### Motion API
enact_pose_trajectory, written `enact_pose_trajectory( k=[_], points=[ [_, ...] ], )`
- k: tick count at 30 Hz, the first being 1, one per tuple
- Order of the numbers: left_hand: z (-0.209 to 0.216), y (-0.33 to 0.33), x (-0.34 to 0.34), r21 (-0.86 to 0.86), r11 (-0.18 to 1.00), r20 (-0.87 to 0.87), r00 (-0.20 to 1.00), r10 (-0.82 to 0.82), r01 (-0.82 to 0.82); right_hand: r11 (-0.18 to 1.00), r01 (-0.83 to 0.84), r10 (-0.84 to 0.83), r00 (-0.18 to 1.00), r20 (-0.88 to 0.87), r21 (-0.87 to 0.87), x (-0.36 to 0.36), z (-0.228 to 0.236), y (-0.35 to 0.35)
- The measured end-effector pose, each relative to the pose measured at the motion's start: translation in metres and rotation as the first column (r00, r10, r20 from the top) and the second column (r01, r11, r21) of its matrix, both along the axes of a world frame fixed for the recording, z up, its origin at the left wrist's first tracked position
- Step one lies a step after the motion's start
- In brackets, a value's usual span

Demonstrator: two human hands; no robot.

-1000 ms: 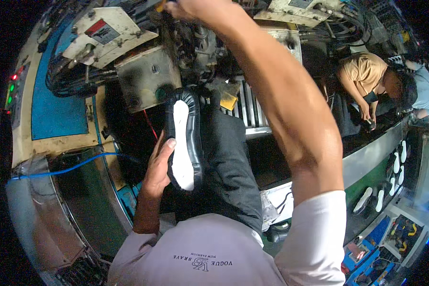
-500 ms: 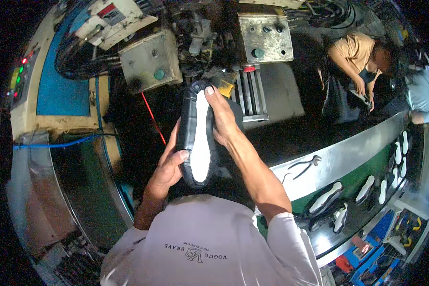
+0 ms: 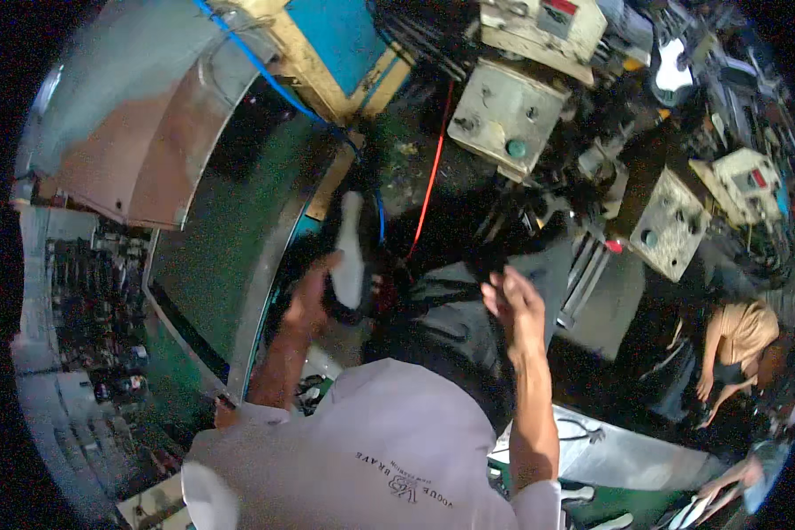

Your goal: Operating a toe-lasting machine to shape shoes in a manufacturing environment.

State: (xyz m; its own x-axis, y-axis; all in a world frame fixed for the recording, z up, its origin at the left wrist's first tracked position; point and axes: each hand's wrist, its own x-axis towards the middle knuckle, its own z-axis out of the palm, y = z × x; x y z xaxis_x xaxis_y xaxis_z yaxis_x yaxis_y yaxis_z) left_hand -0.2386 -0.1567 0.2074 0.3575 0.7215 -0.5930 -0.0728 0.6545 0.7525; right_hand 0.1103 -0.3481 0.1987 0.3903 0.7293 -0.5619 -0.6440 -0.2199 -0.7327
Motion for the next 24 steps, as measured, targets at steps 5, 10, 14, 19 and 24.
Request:
enact_pose_trajectory(
  k=[5,10,14,19,24],
  points=[
    [-0.025,0.151,-0.093,0.75,0.661,-0.423,0.757,0.497,-0.015,0.996,0.039,-0.037,0.999,0.035,-0.076,0.003,-0.028,-0.019],
    [0.007,0.205,-0.182,0.604,0.794,-0.571,0.733,0.37,0.07,0.999,-0.048,0.046,0.99,0.135,0.017,0.023,-0.025,-0.01],
    [0.026,0.12,-0.234,0.55,0.806,-0.576,0.798,0.175,0.22,0.996,-0.073,0.08,0.987,0.136,-0.049,0.029,-0.031,-0.013],
    [-0.03,-0.03,-0.357,0.229,0.887,-0.828,0.559,-0.038,0.4,0.98,-0.141,0.157,0.982,0.109,-0.143,0.026,-0.047,-0.019],
    [-0.131,-0.214,-0.426,-0.29,0.655,-0.681,0.33,-0.654,0.698,0.977,-0.117,0.141,0.982,0.129,-0.177,0.025,-0.042,-0.006]
  ],
)
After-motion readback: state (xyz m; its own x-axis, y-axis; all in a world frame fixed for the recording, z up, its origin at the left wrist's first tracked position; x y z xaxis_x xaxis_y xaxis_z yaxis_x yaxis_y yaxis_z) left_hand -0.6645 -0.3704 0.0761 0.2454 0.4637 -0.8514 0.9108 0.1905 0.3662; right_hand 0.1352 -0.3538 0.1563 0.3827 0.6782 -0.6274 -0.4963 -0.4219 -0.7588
